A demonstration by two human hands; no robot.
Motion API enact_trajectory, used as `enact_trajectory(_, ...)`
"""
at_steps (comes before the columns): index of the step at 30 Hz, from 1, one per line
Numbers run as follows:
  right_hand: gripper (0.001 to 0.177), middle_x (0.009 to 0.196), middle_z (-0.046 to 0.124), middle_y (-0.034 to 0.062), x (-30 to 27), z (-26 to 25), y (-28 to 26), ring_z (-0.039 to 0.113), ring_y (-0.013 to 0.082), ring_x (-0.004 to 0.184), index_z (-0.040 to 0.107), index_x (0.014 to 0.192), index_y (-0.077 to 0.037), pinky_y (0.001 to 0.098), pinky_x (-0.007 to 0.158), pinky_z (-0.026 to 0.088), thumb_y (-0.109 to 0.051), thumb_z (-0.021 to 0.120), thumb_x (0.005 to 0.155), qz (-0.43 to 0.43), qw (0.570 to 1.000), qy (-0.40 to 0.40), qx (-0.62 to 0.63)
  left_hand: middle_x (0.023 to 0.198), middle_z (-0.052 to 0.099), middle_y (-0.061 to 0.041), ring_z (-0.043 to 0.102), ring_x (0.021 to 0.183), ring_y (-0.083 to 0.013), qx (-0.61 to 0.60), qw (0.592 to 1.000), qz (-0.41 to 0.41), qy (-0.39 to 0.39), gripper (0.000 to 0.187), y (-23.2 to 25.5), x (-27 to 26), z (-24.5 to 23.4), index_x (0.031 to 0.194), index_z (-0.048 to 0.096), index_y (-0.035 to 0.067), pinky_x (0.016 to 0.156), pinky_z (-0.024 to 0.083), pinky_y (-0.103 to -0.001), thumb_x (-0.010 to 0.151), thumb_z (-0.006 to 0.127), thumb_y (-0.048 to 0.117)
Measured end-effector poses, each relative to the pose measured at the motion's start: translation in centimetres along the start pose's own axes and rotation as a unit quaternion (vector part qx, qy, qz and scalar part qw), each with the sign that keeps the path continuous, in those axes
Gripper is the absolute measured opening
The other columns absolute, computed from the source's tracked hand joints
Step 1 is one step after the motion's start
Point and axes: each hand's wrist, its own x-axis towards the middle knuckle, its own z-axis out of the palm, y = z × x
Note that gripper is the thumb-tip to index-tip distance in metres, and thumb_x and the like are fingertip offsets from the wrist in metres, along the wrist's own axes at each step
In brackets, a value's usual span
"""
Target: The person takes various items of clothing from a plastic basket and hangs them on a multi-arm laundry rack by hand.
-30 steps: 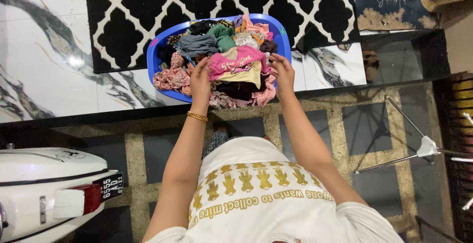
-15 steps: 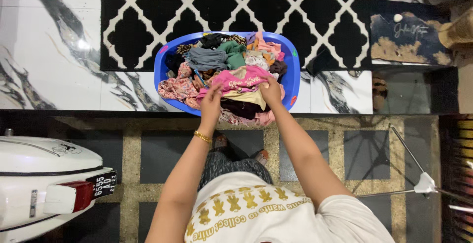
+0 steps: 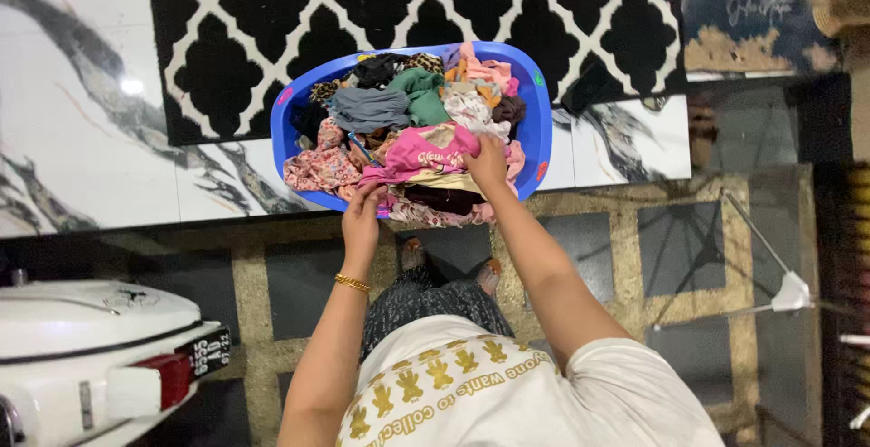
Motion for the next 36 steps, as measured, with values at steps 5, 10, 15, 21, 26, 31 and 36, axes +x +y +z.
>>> enact_trajectory(5, 0.025, 0.108, 0.068, 0.0113, -1.2, -8.6, -2.5, 0.062, 0.0334, 0.113, 0.058, 0.093, -0.008, 0.0449, 0.102, 0.046, -0.015, 0.078, 0.080, -0.025, 0.998, -0.062, -0.007, 0.126, 0.071, -0.015, 0.066, 0.119, -0.0232, 0.086, 0.992, 0.086, -0.032, 0.031, 0.8, 1.6, 3.6, 0.132, 0.063, 0.000, 0.102, 0.051, -0.035, 0.103, 0.058, 0.010)
enact_trajectory(10, 0.026, 0.111, 0.061, 0.0074, -4.3, -17.3, -4.6, 0.057, 0.0168, 0.108, 0.042, 0.088, -0.005, 0.0309, 0.094, 0.046, 0.003, 0.067, 0.094, -0.022, 0.920, -0.086, 0.383, 0.129, 0.069, -0.026, 0.062, 0.116, -0.0410, 0.379, 0.807, 0.453, -0.028, 0.059, 4.8, 4.1, 9.2, 0.134, 0.063, -0.005, 0.097, 0.047, -0.043, 0.078, 0.074, 0.007)
enact_trajectory(15, 0.022, 0.097, 0.056, 0.0005, -9.7, -27.6, -3.3, 0.058, 0.0089, 0.088, 0.045, 0.088, -0.008, 0.0259, 0.081, 0.054, 0.005, 0.061, 0.097, 0.049, 0.874, 0.043, 0.482, 0.087, 0.066, -0.005, 0.059, 0.084, -0.0149, 0.186, 0.886, 0.171, -0.388, 0.012, 2.1, 6.6, 14.4, 0.096, 0.062, 0.002, 0.080, 0.052, -0.032, 0.092, 0.070, 0.010)
enact_trajectory(21, 0.020, 0.089, 0.052, -0.0055, -19.5, -37.3, 1.7, 0.049, 0.0031, 0.080, 0.047, 0.096, -0.011, 0.0207, 0.069, 0.042, 0.003, 0.061, 0.095, 0.169, 0.882, 0.198, 0.393, 0.080, 0.051, 0.002, 0.050, 0.074, -0.0103, 0.147, 0.806, 0.050, -0.571, 0.023, 5.2, 0.3, 24.1, 0.095, 0.052, 0.005, 0.065, 0.045, -0.029, 0.088, 0.072, 0.013)
enact_trajectory(26, 0.019, 0.089, 0.042, -0.0083, -28.9, -43.2, 6.4, 0.039, 0.0011, 0.080, 0.043, 0.101, -0.013, 0.0189, 0.069, 0.037, -0.007, 0.059, 0.110, 0.199, 0.858, 0.303, 0.363, 0.082, 0.056, -0.001, 0.055, 0.078, -0.0184, 0.305, 0.755, 0.324, -0.481, 0.027, 7.0, -6.8, 34.8, 0.102, 0.063, 0.010, 0.068, 0.047, -0.033, 0.076, 0.071, 0.011)
enact_trajectory(31, 0.018, 0.089, 0.043, -0.0083, -37.0, -48.7, 9.6, 0.039, 0.0003, 0.081, 0.044, 0.103, -0.013, 0.0182, 0.071, 0.036, -0.008, 0.060, 0.109, 0.200, 0.824, 0.355, 0.393, 0.085, 0.064, -0.007, 0.061, 0.085, -0.0280, 0.350, 0.771, 0.458, -0.272, 0.019, -3.3, -12.9, 45.8, 0.091, 0.070, 0.008, 0.076, 0.050, -0.044, 0.091, 0.076, 0.026)
enact_trajectory(36, 0.016, 0.088, 0.046, -0.0073, -42.8, -53.1, 11.5, 0.042, 0.0014, 0.079, 0.045, 0.104, -0.013, 0.0192, 0.070, 0.038, -0.007, 0.060, 0.106, 0.177, 0.802, 0.366, 0.438, 0.080, 0.072, -0.012, 0.068, 0.074, -0.0262, 0.243, 0.771, -0.290, -0.513, 0.103, -13.6, -22.8, 56.3, 0.088, 0.068, 0.008, 0.057, 0.051, -0.040, 0.087, 0.005, 0.089)
